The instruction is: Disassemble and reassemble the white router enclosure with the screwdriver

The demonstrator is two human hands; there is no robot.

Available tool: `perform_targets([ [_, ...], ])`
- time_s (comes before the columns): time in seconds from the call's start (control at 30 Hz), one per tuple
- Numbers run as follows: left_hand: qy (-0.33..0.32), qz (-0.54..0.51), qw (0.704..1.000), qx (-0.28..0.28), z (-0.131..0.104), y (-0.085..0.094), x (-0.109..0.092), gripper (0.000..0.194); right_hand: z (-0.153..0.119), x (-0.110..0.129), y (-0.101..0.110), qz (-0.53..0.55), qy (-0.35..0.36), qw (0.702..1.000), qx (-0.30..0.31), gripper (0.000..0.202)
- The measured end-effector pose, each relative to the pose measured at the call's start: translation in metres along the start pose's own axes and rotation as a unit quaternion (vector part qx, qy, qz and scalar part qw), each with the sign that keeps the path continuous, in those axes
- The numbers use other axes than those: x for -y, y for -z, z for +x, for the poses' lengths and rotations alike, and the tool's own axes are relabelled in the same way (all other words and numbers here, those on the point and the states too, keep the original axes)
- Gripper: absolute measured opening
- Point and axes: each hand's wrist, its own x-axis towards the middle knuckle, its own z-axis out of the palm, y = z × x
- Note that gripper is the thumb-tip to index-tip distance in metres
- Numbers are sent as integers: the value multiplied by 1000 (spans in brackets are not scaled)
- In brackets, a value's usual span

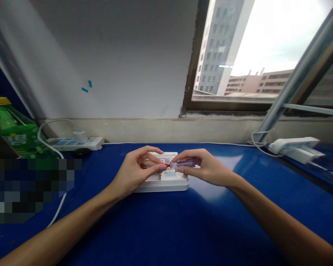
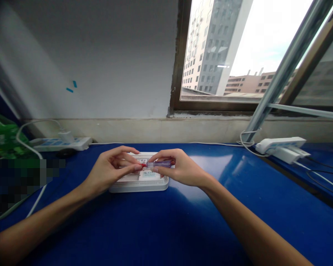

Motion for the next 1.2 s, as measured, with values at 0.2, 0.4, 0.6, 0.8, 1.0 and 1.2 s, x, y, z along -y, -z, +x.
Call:
perform_targets([
  [0.2, 18, -21, 1000, 13, -3, -7, 1, 53, -2, 6, -12, -53, 36, 998, 1, 19],
  [0.4, -3, 33, 999, -31, -2, -3, 2, 76, -2, 6, -12, -133, 54, 989, 30, 21],
  [0.6, -53, 213, 971, -99, 3, 11, -2, 39, -2, -5, 9, -52, -23, 998, 36, 23],
  [0.8, -114, 486, 863, 74, -2, 8, 8, 66, -6, -15, 41, -116, -37, 992, 30, 21],
  [1.0, -72, 543, 817, 179, 1, 14, 21, 93, -16, -20, 68, -137, -116, 979, 97, 29],
  [1.2, -86, 529, 821, 195, 7, 27, 23, 88, -20, -20, 72, -115, -160, 968, 154, 29],
])
